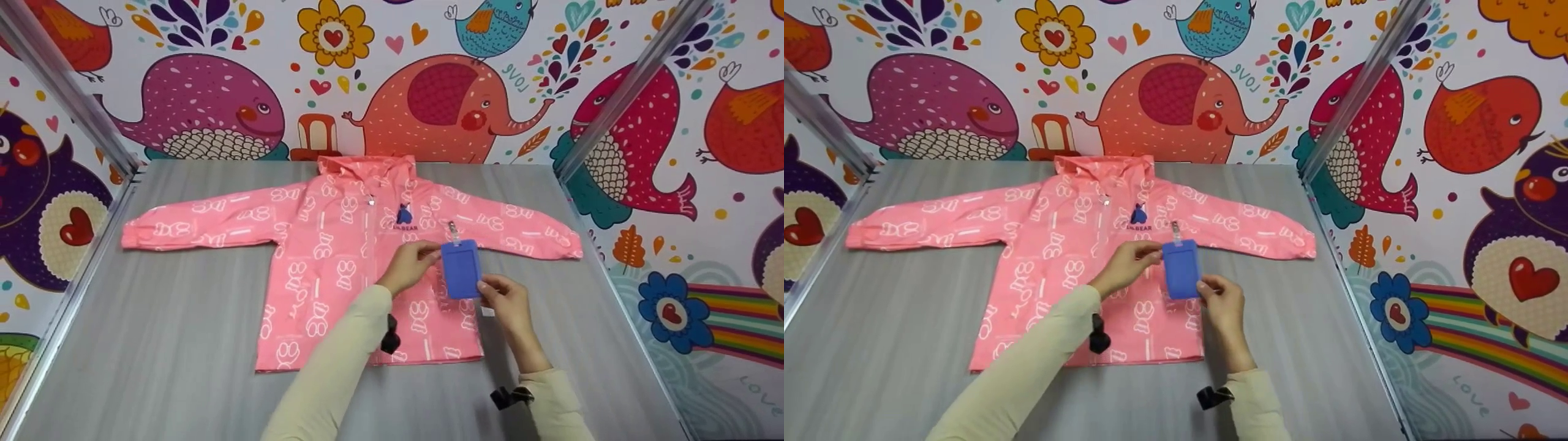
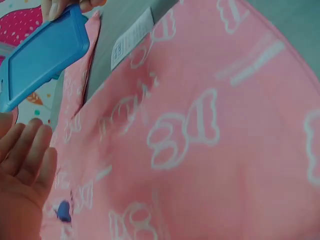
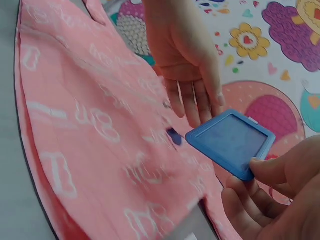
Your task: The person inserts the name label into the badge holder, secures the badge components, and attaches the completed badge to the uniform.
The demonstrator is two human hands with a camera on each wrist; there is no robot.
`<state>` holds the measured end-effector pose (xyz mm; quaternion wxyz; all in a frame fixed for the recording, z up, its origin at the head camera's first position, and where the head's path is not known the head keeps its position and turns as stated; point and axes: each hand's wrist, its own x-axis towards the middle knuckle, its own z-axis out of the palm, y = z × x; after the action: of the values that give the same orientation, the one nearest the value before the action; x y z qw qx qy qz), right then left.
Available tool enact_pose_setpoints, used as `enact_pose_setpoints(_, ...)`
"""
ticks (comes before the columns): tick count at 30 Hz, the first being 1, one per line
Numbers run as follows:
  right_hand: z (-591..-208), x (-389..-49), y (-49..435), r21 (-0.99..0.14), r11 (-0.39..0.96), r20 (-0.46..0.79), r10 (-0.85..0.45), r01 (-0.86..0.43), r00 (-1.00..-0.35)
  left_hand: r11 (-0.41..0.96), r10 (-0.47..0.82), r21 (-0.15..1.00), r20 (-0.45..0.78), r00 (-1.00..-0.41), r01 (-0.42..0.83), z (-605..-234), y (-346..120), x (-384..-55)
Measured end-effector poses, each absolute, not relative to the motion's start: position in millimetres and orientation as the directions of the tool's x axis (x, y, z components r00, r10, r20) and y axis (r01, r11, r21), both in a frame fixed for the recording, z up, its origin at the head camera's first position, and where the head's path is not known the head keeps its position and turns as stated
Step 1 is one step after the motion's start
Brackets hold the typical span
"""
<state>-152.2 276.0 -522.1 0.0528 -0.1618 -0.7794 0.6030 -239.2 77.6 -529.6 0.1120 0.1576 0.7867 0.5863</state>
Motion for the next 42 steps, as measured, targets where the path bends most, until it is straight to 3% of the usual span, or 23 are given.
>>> enact_pose_setpoints(6, -531, -160, 246, -0.968, 0.194, -0.108, 0.259, 0.161, -0.960, 0.175, 0.334, 0.980, 0.035, -0.942, 0.099, -532, 41, -242)
enact_pose_setpoints(16, -546, -168, 206, -0.975, 0.205, -0.076, 0.054, 0.085, -0.996, 0.182, 0.264, 0.979, 0.038, -0.964, 0.089, -534, -11, -235)
enact_pose_setpoints(27, -555, -174, 168, -0.958, 0.283, -0.083, -0.146, 0.039, -0.986, 0.176, 0.160, 0.982, 0.036, -0.986, 0.064, -541, -51, -222)
enact_pose_setpoints(34, -558, -176, 162, -0.955, 0.292, -0.101, -0.167, 0.049, -0.981, 0.198, 0.149, 0.978, 0.032, -0.988, 0.061, -540, -58, -219)
enact_pose_setpoints(42, -534, -196, 166, -0.941, 0.336, -0.126, -0.205, 0.051, -0.970, 0.238, 0.161, 0.966, 0.063, -0.985, 0.100, -537, -65, -214)
